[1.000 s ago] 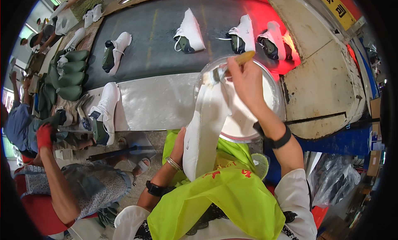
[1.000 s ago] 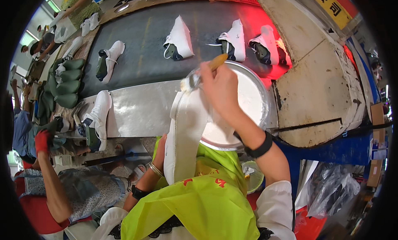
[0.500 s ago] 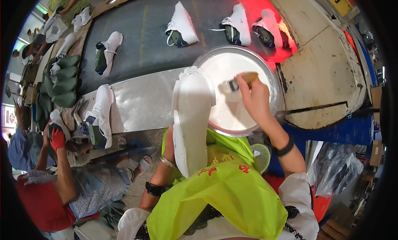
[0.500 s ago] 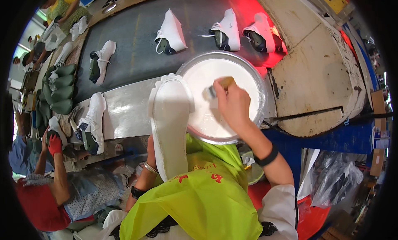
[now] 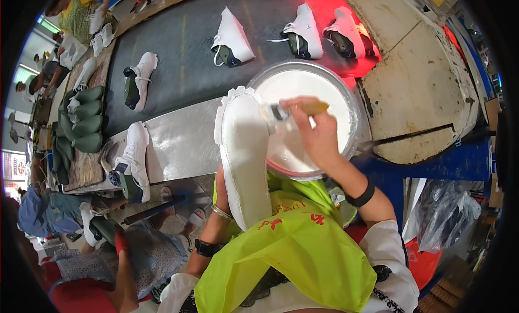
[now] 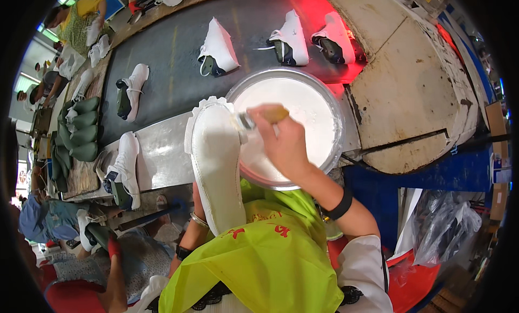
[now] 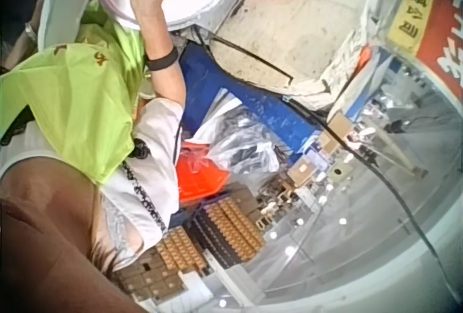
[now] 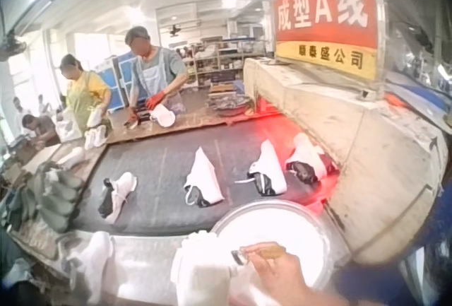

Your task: Applying adhesive to the bottom of shoe soles using a brush in a manufacturing environment.

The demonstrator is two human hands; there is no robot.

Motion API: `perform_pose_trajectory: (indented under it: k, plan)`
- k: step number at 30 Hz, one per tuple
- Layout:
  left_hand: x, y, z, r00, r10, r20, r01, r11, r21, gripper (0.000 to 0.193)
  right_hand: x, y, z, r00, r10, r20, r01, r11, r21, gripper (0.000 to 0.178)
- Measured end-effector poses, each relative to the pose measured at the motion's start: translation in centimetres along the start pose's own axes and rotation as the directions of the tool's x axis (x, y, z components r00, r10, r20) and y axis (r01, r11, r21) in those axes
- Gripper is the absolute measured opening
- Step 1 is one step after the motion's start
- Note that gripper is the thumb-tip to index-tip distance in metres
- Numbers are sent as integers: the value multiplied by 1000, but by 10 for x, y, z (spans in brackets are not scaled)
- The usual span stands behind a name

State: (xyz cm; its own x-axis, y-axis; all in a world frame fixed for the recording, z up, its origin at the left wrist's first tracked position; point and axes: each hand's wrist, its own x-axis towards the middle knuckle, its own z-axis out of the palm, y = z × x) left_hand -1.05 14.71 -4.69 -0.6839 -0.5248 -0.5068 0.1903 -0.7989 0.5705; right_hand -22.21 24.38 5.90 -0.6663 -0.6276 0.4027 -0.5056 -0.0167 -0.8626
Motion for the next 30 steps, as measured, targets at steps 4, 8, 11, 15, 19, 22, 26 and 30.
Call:
perform_pose_trajectory:
  k: [4,8,11,15,19,22,26,30]
  plan:
    - [5,3,-3,998,-6,-55,5,1000,-23,42,-40,1,1,969,235,70,-237,971,21,15]
    - [16,4,-20,998,26,53,-31,995,90,43,-10,-11,-3,995,87,43,-88,996,31,12]
    - [9,11,-3,993,77,89,-89,985,145,46,5,-28,5,991,37,130,-58,986,156,14]
    - [14,13,5,988,-69,135,58,995,83,51,22,-27,22,929,70,362,-149,970,194,21]
    - [14,8,-12,972,-57,227,39,996,84,43,80,6,25,971,64,231,-102,983,154,24]
    - [12,6,-12,993,-30,114,19,996,92,54,70,-4,25,982,33,186,-25,998,-50,24]
    - [21,5,-22,989,-10,147,-22,976,215,53,32,-49,31,948,-18,319,-16,995,101,23]
    - [6,10,-3,994,-64,86,53,991,125,49,67,-30,40,976,88,200,-100,994,50,24]
